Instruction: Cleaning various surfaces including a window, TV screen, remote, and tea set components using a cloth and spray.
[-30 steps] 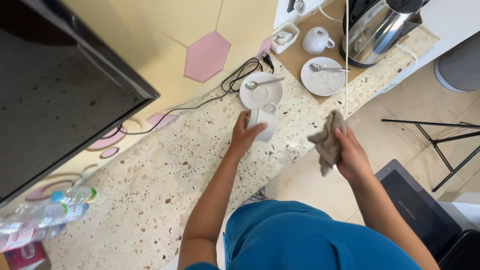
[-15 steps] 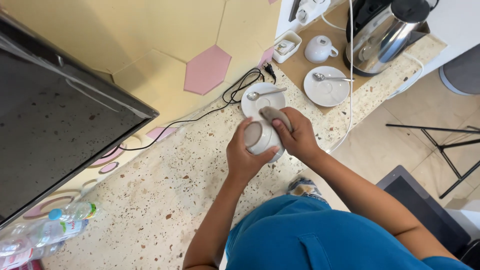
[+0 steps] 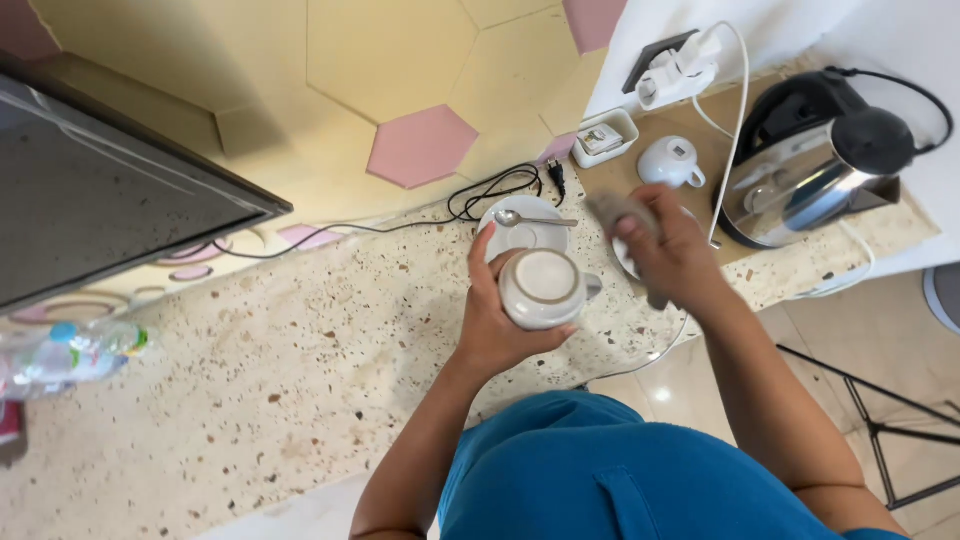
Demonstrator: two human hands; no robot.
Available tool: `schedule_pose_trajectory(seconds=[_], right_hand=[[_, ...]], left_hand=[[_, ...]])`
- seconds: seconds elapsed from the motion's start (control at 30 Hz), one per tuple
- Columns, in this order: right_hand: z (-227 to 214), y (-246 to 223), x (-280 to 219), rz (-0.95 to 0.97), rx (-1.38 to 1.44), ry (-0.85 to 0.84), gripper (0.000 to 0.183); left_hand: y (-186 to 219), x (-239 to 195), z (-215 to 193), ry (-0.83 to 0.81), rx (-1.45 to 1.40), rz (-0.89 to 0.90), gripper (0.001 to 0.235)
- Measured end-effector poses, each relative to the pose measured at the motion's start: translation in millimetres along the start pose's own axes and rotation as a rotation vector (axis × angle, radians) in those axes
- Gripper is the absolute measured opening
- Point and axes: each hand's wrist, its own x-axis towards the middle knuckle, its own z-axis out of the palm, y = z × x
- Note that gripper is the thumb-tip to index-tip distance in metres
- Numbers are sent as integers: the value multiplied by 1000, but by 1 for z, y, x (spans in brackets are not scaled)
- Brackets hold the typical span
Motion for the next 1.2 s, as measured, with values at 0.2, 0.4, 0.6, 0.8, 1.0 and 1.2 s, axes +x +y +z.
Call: schedule_pose_trajectory(seconds=[0.2,0.4,0.6,0.8,1.0,1.2], right_hand=[[-27,-31,-1,-957,-91,60,31],[-56,-14,17,-752,-152,7,22],[-79,-7,32,-742,-325,-75,22],[-82,-15,31,-767,-33,-316,23],[-50,18,42,-49,463,13,29],[18,-15,9,-834,-74,406,26]], left_hand=[[-5,21,57,15,373,111,130],[-9,31,90,113,327,109,120],[-8,34,103,153,447,218,118],[-2,41,84,184,460,184,118],[-12,52,82,223,16,25,112],[-31,61,66,314,-418,-97,102]])
